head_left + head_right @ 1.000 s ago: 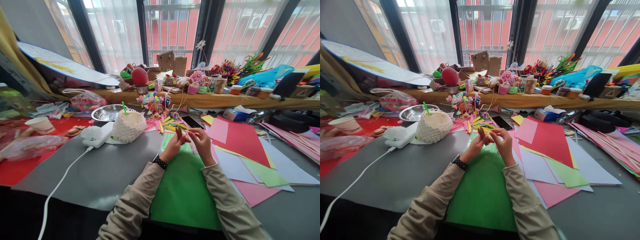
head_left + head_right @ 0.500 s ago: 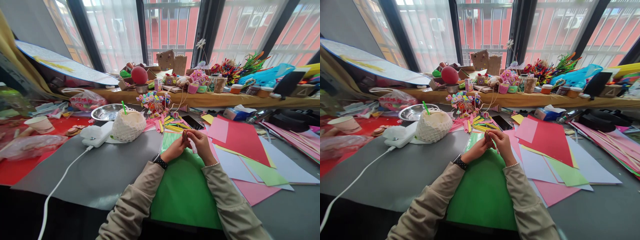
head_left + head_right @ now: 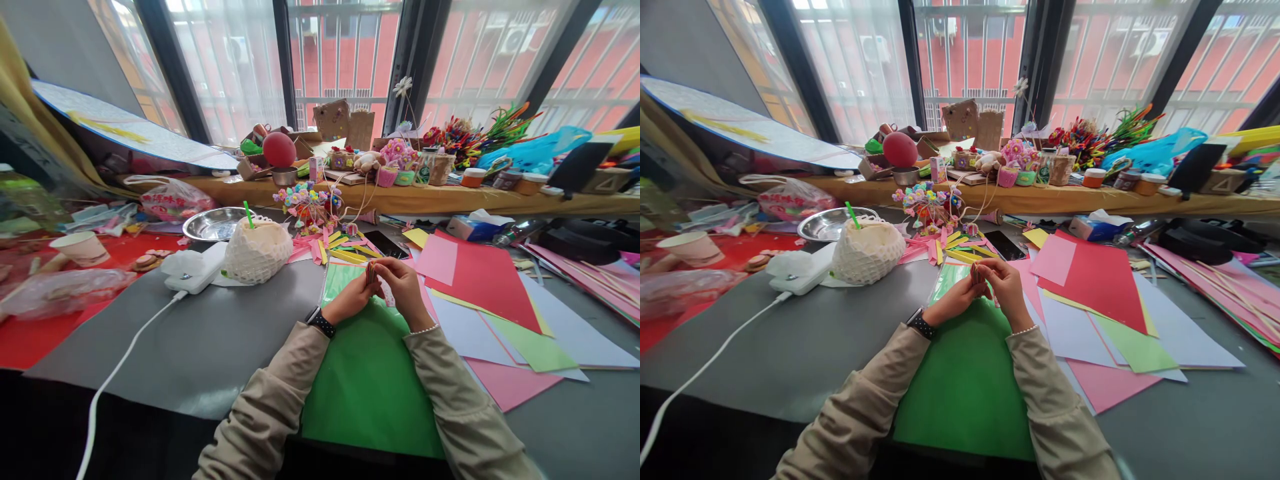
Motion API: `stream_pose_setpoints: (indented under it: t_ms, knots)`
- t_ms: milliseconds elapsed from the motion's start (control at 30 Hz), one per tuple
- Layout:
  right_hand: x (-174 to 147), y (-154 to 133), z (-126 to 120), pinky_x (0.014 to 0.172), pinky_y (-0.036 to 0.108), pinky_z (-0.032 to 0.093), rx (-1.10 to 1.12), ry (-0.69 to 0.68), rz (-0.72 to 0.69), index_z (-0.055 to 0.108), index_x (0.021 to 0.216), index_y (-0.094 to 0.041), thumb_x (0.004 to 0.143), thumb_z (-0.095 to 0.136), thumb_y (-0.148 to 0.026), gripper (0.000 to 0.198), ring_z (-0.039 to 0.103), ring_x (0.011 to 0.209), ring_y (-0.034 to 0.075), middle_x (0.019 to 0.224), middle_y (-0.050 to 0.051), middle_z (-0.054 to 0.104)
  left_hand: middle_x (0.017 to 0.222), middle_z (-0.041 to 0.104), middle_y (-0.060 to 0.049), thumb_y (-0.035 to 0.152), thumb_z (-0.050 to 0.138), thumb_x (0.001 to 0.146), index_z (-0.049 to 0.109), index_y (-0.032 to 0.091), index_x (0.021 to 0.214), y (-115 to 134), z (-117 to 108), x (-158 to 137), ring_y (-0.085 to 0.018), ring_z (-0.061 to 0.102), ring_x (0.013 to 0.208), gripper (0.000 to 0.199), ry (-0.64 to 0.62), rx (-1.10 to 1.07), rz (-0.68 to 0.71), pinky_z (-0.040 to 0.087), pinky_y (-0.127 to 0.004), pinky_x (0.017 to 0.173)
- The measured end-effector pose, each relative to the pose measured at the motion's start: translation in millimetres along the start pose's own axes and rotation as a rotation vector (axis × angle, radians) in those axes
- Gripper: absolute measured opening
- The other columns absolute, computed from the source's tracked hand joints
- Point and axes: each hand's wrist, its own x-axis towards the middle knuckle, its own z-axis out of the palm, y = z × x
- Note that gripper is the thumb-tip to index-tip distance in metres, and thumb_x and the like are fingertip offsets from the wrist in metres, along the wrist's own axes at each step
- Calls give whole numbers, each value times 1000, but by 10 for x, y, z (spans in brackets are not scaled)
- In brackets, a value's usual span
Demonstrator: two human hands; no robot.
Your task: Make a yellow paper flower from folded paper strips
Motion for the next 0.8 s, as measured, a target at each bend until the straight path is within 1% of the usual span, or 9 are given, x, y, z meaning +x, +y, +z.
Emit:
stream_pose_setpoints:
  t_ms: [133,333,400,500,567,633,667,733,800]
  knots:
    - [7,36,1,55,26,46,88,2,36,63,75,-17,72,56,-39,23,57,61,13,70,1,64,67,59,-4,32,53,73,55,15,73,93,15,-19,-15,53,66,17,10,52,2,39,-27,69]
    - [8,60,-6,49,24,45,84,19,60,61,74,-17,69,58,-41,26,55,56,12,67,1,64,67,56,-3,29,49,75,55,16,67,179,42,-32,-14,49,66,16,-11,114,34,38,-25,68]
    - [9,59,-5,47,24,45,90,18,77,61,73,-17,68,59,-42,26,55,54,12,67,1,64,67,55,-3,30,51,74,54,16,67,168,40,-27,-14,49,66,17,-6,97,33,37,-25,68]
    - [18,57,2,54,27,48,129,26,84,62,75,-17,67,59,-43,28,59,62,14,71,3,65,63,53,-1,37,54,72,51,15,69,162,12,-25,-12,46,60,22,-13,-22,-27,37,-26,66]
    - [20,49,8,61,29,49,182,26,99,63,78,-17,68,59,-45,30,60,71,16,78,4,66,57,47,1,41,54,71,47,15,69,186,-24,-35,-10,44,55,27,-115,-197,-123,38,-27,64]
    - [8,28,13,59,29,50,237,-24,145,63,80,-18,67,58,-47,32,61,72,17,81,5,66,55,40,4,42,54,72,42,15,67,229,-63,-55,-9,44,54,30,-293,-414,-217,40,-30,67]
    - [-4,13,16,54,28,50,255,-77,184,63,81,-18,67,58,-48,34,61,67,17,77,5,66,55,37,5,41,54,73,41,15,66,251,-80,-67,-8,44,54,30,-359,-489,-240,40,-31,68]
    - [-36,-20,23,39,26,44,265,-219,285,63,84,-19,67,57,-50,36,57,49,15,61,2,62,55,35,5,38,53,75,39,15,65,284,-105,-86,-8,43,53,28,-432,-585,-264,41,-32,69]
    - [-63,-42,31,30,24,38,254,-249,325,64,82,-18,65,60,-49,36,51,37,13,48,-1,55,55,35,5,37,51,76,40,14,67,294,-117,-96,-7,42,52,27,-448,-613,-280,41,-30,67]
